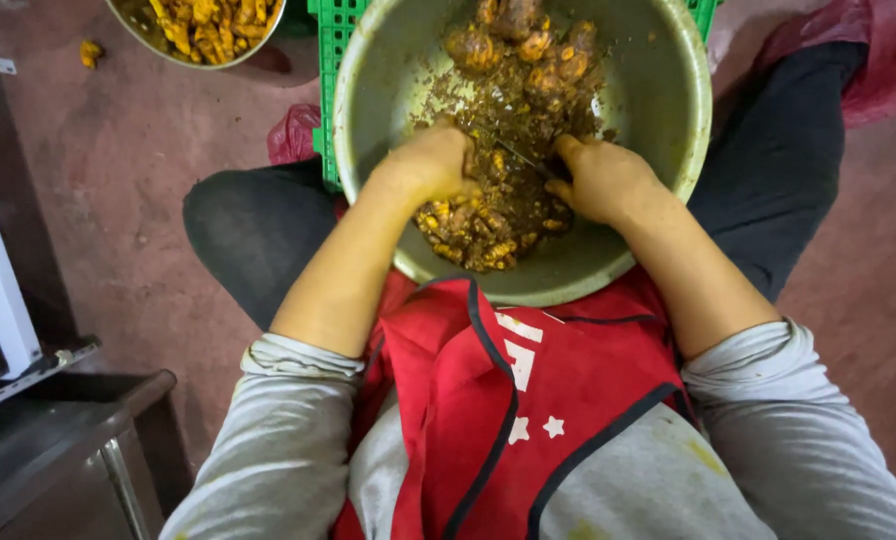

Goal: Processing and cleaning turmeric roots in a large bowl using hands and a small scraping tool

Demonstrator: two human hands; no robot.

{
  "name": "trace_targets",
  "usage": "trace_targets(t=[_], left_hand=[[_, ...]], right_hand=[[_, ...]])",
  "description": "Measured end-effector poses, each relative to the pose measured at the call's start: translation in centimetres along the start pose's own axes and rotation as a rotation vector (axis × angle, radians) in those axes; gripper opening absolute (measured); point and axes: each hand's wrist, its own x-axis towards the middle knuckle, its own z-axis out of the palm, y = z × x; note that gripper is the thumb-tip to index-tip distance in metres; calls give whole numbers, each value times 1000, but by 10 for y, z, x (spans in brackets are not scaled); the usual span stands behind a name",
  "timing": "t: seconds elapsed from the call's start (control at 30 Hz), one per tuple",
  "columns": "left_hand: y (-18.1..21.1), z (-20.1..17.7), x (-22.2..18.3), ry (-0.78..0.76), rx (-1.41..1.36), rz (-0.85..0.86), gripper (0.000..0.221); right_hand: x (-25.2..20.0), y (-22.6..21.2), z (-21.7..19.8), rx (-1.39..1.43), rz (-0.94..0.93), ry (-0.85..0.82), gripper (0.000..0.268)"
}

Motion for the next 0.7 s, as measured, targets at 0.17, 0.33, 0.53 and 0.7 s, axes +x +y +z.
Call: trace_targets(t=[0.17, 0.33, 0.53, 0.7], left_hand=[[-36, 6, 27, 113, -116, 79, 9], [-69, 18, 52, 338, -154, 140, 36], [-35, 5, 20, 230, -112, 1, 35], [-43, 17, 38, 264, -10, 93, 20]], right_hand=[[-2, 0, 2, -31, 7, -41, 59], [1, -3, -2, -45, -21, -45, 55], [1, -1, 0, -69, -41, -36, 59], [-5, -9, -11, 27, -50, -35, 62]])
